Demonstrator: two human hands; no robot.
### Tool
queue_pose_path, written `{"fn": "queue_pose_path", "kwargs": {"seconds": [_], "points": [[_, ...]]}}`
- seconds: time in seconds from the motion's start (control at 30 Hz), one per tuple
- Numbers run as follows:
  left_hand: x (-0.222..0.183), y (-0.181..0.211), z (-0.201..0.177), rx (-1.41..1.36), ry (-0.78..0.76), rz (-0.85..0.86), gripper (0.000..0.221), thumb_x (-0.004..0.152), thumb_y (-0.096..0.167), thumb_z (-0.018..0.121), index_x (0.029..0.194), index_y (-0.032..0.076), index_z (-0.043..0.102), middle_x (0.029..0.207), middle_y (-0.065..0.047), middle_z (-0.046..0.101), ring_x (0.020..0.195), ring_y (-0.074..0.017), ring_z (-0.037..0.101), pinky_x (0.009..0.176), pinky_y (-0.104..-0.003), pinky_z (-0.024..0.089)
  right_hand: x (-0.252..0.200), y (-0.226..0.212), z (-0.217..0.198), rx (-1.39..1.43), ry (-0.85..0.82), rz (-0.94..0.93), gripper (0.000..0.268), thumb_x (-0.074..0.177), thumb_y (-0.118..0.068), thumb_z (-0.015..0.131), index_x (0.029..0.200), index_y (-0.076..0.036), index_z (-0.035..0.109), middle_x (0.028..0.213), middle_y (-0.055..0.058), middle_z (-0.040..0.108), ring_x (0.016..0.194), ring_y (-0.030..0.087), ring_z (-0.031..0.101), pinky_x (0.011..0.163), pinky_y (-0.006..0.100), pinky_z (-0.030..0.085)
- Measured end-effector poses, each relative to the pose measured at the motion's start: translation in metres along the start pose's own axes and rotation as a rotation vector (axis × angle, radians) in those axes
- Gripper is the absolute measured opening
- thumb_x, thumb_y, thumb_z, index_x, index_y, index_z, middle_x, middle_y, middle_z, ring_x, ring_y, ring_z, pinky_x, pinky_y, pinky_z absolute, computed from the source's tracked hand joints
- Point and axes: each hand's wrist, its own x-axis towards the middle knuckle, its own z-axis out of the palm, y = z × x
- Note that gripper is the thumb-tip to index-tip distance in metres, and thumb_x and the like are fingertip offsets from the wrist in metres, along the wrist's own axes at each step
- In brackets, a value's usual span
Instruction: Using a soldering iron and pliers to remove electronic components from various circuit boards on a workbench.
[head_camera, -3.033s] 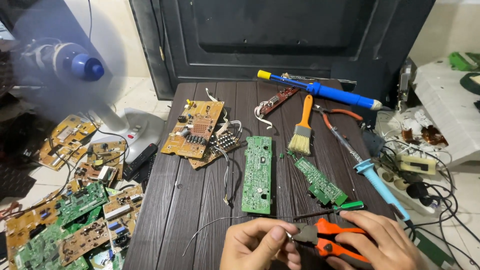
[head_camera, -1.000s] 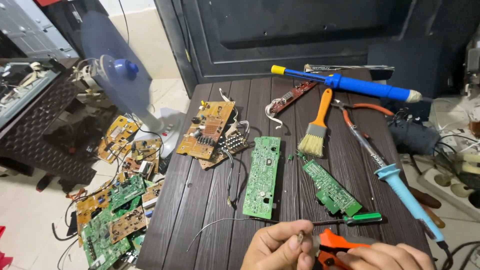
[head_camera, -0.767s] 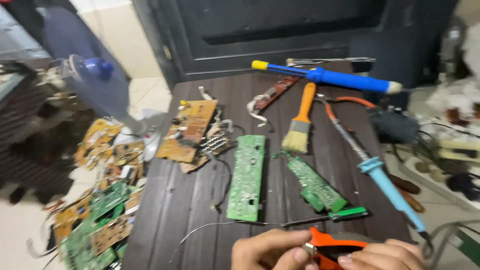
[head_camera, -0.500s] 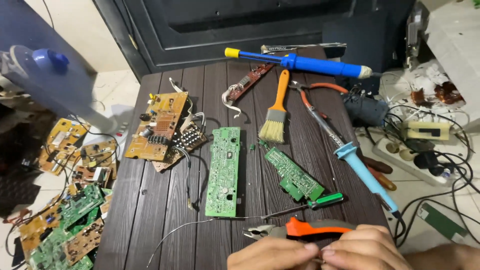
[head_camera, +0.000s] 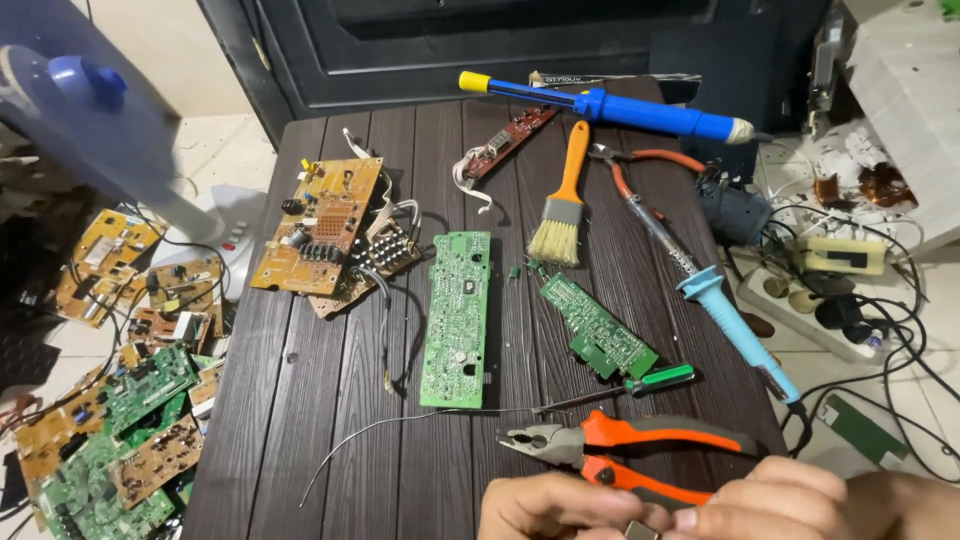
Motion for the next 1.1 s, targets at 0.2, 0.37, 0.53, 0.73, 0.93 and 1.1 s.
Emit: {"fn": "queue_pose_path", "kwargs": {"seconds": [0.2, 0.37, 0.53, 0.73, 0.93, 1.1], "points": [[-0.005, 0.003, -0.001, -0.004, 0.032, -0.049, 0.028, 0.089, -0.006, 0.073, 0.115, -0.005, 0.063, 0.111, -0.023, 0.075, 0.110, -0.0274, 0.074, 0.106, -0.037, 0.061, 0.004, 0.008, -0.008, -0.023, -0.112, -0.198, 0.028, 0.077, -0.033, 0.089, 0.086, -0.017, 0.067, 0.074, -0.015, 0.079, 0.052, -0.008, 0.073, 0.047, 0.009, 0.053], [-0.015, 0.010, 0.009, -0.004, 0.062, -0.001, 0.019, 0.089, -0.010, 0.072, 0.107, -0.006, 0.069, 0.106, -0.023, 0.077, 0.106, -0.0267, 0.076, 0.103, -0.036, 0.062, 0.009, -0.018, 0.001, -0.107, 0.013, -0.046, 0.029, 0.069, -0.032, 0.090, 0.080, -0.019, 0.067, 0.074, -0.012, 0.074, 0.051, -0.008, 0.068, 0.048, 0.011, 0.053], [-0.021, 0.013, 0.008, 0.050, 0.063, -0.003, 0.021, 0.088, -0.010, 0.072, 0.108, -0.005, 0.070, 0.108, -0.022, 0.077, 0.107, -0.0252, 0.076, 0.103, -0.034, 0.062, 0.016, -0.031, 0.005, -0.151, 0.082, -0.075, 0.017, 0.072, -0.029, 0.084, 0.083, -0.029, 0.071, 0.086, -0.013, 0.070, 0.066, -0.007, 0.067, 0.058, 0.013, 0.056], [-0.023, 0.011, 0.005, 0.059, 0.012, 0.070, 0.023, 0.089, -0.013, 0.071, 0.112, -0.008, 0.069, 0.110, -0.023, 0.075, 0.109, -0.0256, 0.075, 0.104, -0.034, 0.061, -0.001, -0.027, 0.002, -0.076, -0.040, 0.006, 0.020, 0.072, -0.034, 0.085, 0.088, -0.028, 0.075, 0.096, -0.014, 0.073, 0.079, -0.003, 0.070, 0.074, 0.019, 0.055], [-0.023, 0.009, 0.004, 0.062, -0.010, 0.124, 0.024, 0.090, -0.014, 0.070, 0.114, -0.010, 0.068, 0.111, -0.023, 0.074, 0.109, -0.0262, 0.074, 0.104, -0.034, 0.060, 0.007, -0.033, 0.002, 0.005, -0.103, 0.049, 0.020, 0.075, -0.031, 0.081, 0.093, -0.026, 0.075, 0.099, -0.012, 0.075, 0.084, -0.002, 0.073, 0.080, 0.021, 0.055], [-0.021, 0.012, 0.003, 0.077, 0.021, 0.099, 0.021, 0.089, -0.011, 0.073, 0.110, -0.008, 0.071, 0.107, -0.023, 0.076, 0.105, -0.0257, 0.076, 0.100, -0.033, 0.062, 0.001, -0.031, 0.000, -0.007, -0.147, 0.118, 0.017, 0.076, -0.034, 0.078, 0.092, -0.029, 0.076, 0.100, -0.015, 0.075, 0.090, -0.002, 0.071, 0.091, 0.027, 0.050]]}}
